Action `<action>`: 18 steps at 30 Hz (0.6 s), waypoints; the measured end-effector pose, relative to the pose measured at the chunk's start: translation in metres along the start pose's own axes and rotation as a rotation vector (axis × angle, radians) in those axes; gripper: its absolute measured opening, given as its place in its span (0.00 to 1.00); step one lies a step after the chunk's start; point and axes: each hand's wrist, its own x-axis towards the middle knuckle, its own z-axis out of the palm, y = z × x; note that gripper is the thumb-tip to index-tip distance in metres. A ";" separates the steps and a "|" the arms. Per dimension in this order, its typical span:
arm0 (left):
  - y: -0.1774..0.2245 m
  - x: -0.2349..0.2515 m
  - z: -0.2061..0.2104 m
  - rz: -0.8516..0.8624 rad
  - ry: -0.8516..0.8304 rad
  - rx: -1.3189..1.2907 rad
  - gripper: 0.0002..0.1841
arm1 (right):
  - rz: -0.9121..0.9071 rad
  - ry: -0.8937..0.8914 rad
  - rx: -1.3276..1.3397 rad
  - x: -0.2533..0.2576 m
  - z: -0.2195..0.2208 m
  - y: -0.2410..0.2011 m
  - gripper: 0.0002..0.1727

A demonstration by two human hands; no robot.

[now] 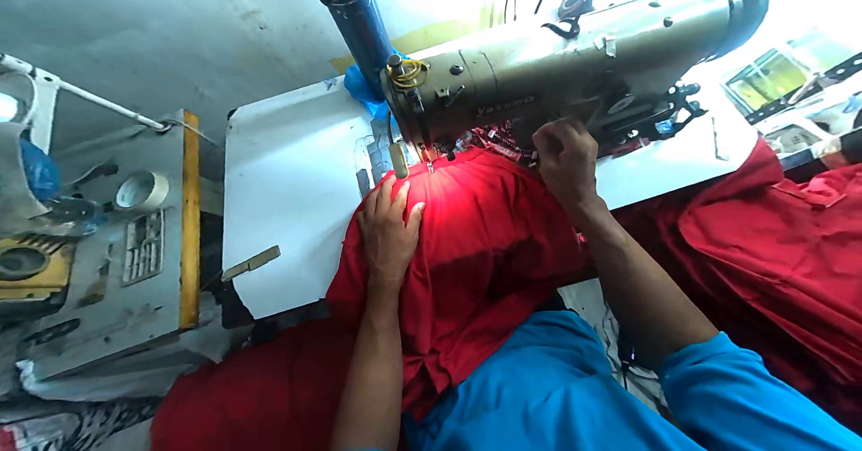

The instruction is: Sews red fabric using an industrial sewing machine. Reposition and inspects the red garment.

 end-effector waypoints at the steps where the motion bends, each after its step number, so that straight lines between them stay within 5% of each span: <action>1: 0.000 0.000 0.001 0.003 -0.003 0.003 0.27 | 0.001 0.013 -0.002 -0.002 0.000 0.001 0.12; 10: -0.001 -0.002 0.001 -0.002 0.001 0.017 0.27 | -0.033 -0.452 -0.275 0.003 0.009 -0.013 0.10; 18: -0.002 -0.002 0.001 0.001 0.011 0.009 0.26 | 0.003 -0.405 -0.330 0.013 0.017 -0.017 0.11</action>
